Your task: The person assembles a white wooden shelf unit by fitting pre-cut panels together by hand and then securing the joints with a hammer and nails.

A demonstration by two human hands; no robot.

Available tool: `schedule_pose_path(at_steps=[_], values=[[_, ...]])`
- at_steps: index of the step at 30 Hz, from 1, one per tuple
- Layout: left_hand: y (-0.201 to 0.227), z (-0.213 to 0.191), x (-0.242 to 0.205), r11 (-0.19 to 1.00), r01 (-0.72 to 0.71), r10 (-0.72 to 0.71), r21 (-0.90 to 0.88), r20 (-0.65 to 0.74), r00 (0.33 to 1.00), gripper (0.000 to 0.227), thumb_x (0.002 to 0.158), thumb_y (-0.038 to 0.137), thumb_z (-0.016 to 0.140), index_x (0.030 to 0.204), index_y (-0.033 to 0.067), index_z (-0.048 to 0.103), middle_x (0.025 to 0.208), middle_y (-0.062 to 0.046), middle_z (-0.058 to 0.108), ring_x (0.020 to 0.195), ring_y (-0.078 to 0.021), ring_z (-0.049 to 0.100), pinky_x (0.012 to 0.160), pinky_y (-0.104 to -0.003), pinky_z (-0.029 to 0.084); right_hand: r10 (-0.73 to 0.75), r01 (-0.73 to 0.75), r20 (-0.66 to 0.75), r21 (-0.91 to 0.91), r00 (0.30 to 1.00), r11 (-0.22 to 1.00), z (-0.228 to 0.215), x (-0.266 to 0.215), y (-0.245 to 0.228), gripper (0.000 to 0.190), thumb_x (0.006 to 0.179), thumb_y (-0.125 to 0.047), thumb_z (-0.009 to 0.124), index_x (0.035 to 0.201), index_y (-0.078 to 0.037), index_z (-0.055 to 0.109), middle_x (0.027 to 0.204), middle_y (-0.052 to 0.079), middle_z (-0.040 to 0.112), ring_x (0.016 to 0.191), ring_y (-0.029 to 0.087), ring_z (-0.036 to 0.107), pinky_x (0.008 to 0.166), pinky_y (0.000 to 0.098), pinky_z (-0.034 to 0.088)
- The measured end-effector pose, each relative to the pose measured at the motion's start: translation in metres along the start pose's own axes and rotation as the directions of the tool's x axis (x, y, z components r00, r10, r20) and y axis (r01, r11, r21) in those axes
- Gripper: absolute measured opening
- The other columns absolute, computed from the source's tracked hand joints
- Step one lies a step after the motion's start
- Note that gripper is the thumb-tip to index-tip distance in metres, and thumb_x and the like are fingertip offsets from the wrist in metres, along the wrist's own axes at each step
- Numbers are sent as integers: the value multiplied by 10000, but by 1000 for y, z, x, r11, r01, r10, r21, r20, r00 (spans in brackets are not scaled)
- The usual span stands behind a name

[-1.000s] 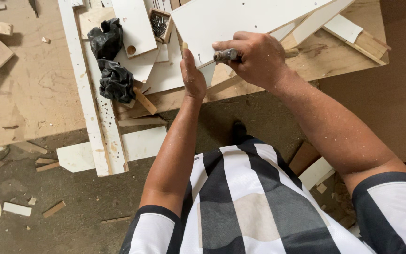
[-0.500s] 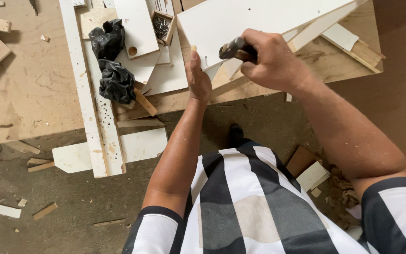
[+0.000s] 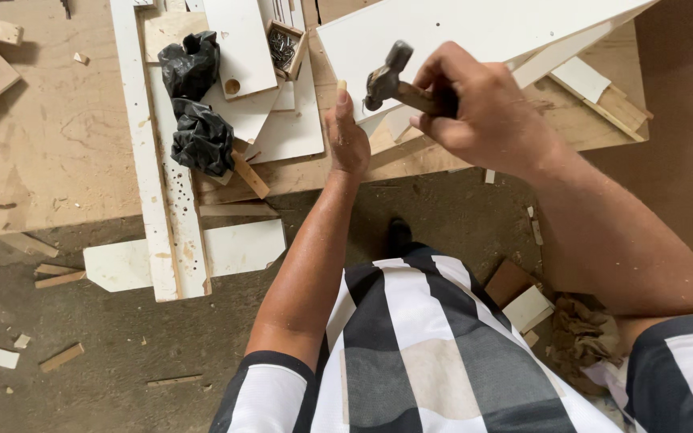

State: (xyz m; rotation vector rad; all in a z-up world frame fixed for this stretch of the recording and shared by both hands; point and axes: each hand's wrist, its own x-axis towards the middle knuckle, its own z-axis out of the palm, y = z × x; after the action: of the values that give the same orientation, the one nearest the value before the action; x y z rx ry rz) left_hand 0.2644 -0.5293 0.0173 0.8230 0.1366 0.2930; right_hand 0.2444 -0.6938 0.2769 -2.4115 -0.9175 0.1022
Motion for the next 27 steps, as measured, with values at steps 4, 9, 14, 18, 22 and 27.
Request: schedule_pose_path(at_steps=[4, 9, 14, 18, 22, 27], values=[[0, 4, -1, 996, -31, 33, 87, -27, 999, 533, 1002, 556, 552, 686, 134, 476, 703, 40, 410, 722, -106, 361, 717, -315, 307, -125, 120, -85, -62, 988, 991, -4, -2, -1, 250, 1106, -161, 687, 1305, -10, 660, 908, 101, 720, 672, 133, 639, 556, 265, 511], [2, 7, -1, 978, -58, 66, 200, -33, 997, 563, 1008, 600, 521, 663, 167, 415, 681, 76, 309, 660, -91, 263, 601, -314, 201, -53, 52, -85, -8, 995, 999, -5, -4, -12, 303, 1094, -140, 669, 1376, -28, 671, 815, 82, 712, 573, 114, 574, 468, 282, 438], [-4, 6, -1, 994, -78, 79, 77, -15, 997, 532, 1017, 568, 558, 705, 175, 383, 721, 64, 307, 719, -107, 278, 684, -342, 226, -39, 41, -90, 18, 995, 999, -2, -7, -16, 302, 1098, -149, 662, 1374, -27, 671, 866, 91, 728, 594, 99, 583, 472, 266, 451], [-2, 7, 2, 979, -91, 96, 184, -16, 995, 571, 1013, 612, 512, 661, 192, 347, 669, 69, 288, 669, -103, 273, 653, -324, 235, -75, 71, -99, -44, 992, 997, 0, -8, -16, 323, 1094, -170, 666, 1381, -21, 664, 899, 114, 739, 622, 121, 620, 494, 276, 483], [0, 7, -1, 974, -57, 67, 220, -40, 997, 564, 998, 631, 497, 671, 193, 357, 689, 77, 282, 675, -87, 259, 614, -312, 214, -138, 128, -111, -94, 984, 987, 0, -7, -16, 326, 1116, -190, 656, 1400, -29, 652, 956, 121, 745, 710, 140, 670, 563, 283, 537], [-2, 8, -2, 984, -30, 39, 176, -46, 998, 568, 994, 621, 510, 664, 171, 406, 657, 65, 332, 646, -86, 289, 572, -309, 232, -137, 119, -89, -179, 987, 977, -5, -9, -25, 347, 1106, -200, 656, 1421, -54, 650, 912, 110, 726, 713, 162, 673, 586, 300, 552]])
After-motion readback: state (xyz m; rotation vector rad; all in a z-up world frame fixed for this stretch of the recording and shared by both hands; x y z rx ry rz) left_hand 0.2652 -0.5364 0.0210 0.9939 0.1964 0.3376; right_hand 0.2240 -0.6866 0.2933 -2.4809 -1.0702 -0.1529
